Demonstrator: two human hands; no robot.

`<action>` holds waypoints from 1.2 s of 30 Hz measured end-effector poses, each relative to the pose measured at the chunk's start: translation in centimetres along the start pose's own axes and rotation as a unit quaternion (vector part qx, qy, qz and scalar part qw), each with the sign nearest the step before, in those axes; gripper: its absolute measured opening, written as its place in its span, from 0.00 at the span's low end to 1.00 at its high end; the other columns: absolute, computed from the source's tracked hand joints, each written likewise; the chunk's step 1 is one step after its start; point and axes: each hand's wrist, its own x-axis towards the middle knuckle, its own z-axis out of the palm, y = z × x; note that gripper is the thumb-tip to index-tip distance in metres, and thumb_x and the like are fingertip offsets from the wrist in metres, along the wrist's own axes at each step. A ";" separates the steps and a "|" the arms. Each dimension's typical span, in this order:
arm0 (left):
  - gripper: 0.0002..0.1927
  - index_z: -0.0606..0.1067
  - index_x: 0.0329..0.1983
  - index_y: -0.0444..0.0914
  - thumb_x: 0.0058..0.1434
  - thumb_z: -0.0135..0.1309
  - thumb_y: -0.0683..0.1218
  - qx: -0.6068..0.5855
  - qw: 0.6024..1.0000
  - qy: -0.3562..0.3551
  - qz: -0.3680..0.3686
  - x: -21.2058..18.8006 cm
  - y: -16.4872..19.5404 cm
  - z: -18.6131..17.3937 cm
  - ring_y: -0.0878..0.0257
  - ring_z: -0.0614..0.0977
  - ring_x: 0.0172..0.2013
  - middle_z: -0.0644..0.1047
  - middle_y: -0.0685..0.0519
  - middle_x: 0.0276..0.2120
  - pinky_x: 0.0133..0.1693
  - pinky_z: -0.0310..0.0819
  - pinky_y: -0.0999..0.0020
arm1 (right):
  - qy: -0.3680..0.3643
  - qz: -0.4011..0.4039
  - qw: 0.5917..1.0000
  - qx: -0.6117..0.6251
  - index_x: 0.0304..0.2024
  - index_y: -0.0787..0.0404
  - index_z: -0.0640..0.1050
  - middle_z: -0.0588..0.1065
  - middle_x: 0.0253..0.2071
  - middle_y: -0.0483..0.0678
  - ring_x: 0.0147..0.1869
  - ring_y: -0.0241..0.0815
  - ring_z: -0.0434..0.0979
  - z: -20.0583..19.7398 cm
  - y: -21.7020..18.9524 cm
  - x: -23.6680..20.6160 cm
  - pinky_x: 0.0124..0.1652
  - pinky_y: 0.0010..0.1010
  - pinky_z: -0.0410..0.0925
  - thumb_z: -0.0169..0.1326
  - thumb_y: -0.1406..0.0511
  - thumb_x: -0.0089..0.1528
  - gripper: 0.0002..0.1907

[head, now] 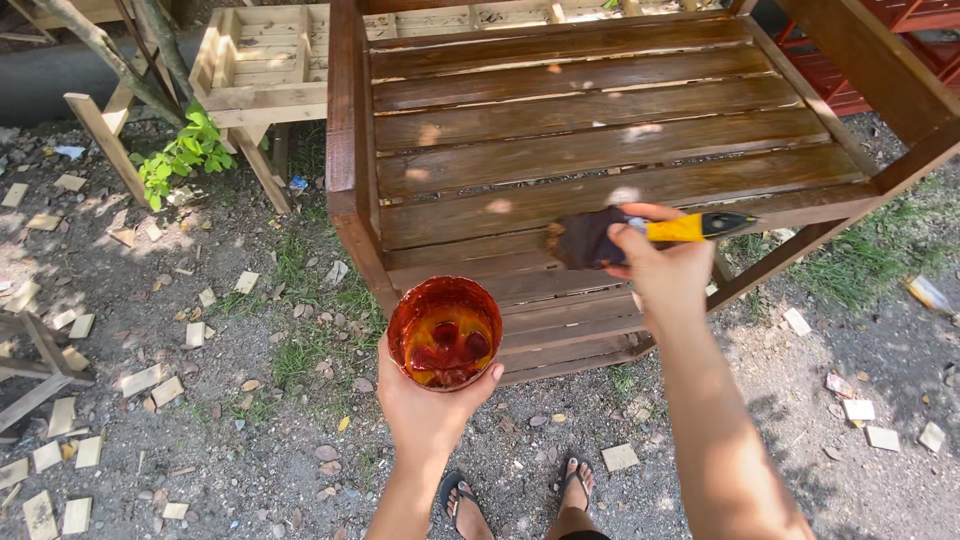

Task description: The person paints a wooden slatted bench with reddish-brown paint using a brush. They repeatedly dip the brush into a container and apply paint to the slats and frame, working around the bench to cover multiple sides.

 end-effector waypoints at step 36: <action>0.44 0.67 0.59 0.32 0.41 0.77 0.47 -0.015 0.997 -0.040 0.060 0.7 6.8 20.1 0.57 0.84 0.51 0.79 0.46 0.51 0.52 0.82 0.64 | -0.033 -0.419 0.780 -0.464 0.48 0.55 0.84 0.81 0.51 0.50 0.56 0.48 0.82 -24.6 -3.6 10.6 0.55 0.37 0.73 0.62 0.75 0.55 0.19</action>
